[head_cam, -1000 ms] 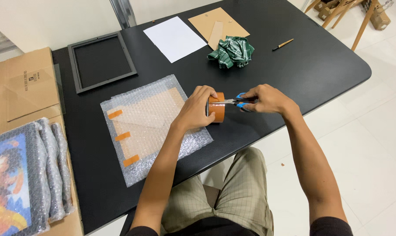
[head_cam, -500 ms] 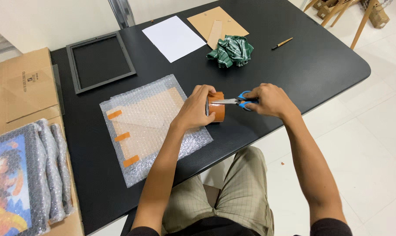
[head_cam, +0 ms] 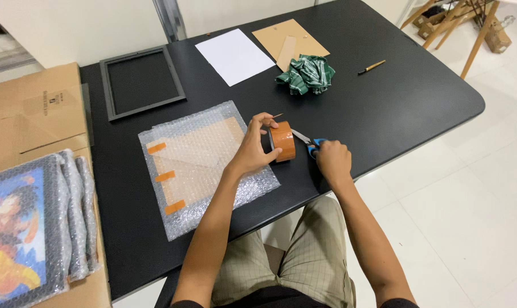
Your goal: The person secures a sheet of bubble wrap over a flat object using orange packing tape. They repeatedly cut strips of tape with scissors and press them onto the bubble wrap to hold it in place.
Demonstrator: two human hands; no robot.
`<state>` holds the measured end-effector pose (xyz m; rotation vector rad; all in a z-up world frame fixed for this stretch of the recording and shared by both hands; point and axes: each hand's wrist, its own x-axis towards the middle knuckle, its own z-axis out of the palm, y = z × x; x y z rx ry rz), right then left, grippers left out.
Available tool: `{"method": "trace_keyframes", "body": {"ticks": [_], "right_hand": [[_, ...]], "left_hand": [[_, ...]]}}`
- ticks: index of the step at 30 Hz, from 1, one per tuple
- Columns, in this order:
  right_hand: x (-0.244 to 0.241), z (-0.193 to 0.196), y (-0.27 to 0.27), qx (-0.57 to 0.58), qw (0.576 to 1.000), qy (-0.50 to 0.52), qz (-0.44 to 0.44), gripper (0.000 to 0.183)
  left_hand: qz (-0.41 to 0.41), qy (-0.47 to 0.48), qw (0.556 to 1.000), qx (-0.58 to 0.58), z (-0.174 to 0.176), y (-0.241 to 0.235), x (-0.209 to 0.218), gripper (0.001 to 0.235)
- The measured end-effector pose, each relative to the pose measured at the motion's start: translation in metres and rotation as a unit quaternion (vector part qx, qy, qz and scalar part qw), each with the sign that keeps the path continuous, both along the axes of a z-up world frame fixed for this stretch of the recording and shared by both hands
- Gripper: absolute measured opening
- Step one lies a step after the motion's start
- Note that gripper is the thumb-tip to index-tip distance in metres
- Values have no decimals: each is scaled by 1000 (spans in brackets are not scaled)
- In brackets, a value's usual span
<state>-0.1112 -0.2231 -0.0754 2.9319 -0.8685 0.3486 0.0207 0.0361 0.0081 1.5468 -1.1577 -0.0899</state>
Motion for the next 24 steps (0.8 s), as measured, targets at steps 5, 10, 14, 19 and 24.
{"method": "trace_keyframes", "body": {"ticks": [5, 10, 14, 19, 24], "right_hand": [[-21, 71, 61, 38, 997, -64, 19, 24], [-12, 87, 113, 281, 912, -223, 198, 28], [12, 80, 110, 56, 943, -230, 233, 18], [62, 44, 90, -178, 922, -215, 267, 17], [68, 74, 106, -143, 949, -142, 243, 21]], "left_hand": [[4, 35, 999, -22, -6, 11, 3, 85], [18, 56, 996, -62, -16, 19, 6, 83], [36, 129, 982, -132, -38, 30, 16, 80], [-14, 296, 933, -203, -29, 63, 3, 68], [-124, 491, 821, -262, -46, 84, 8, 64]]}}
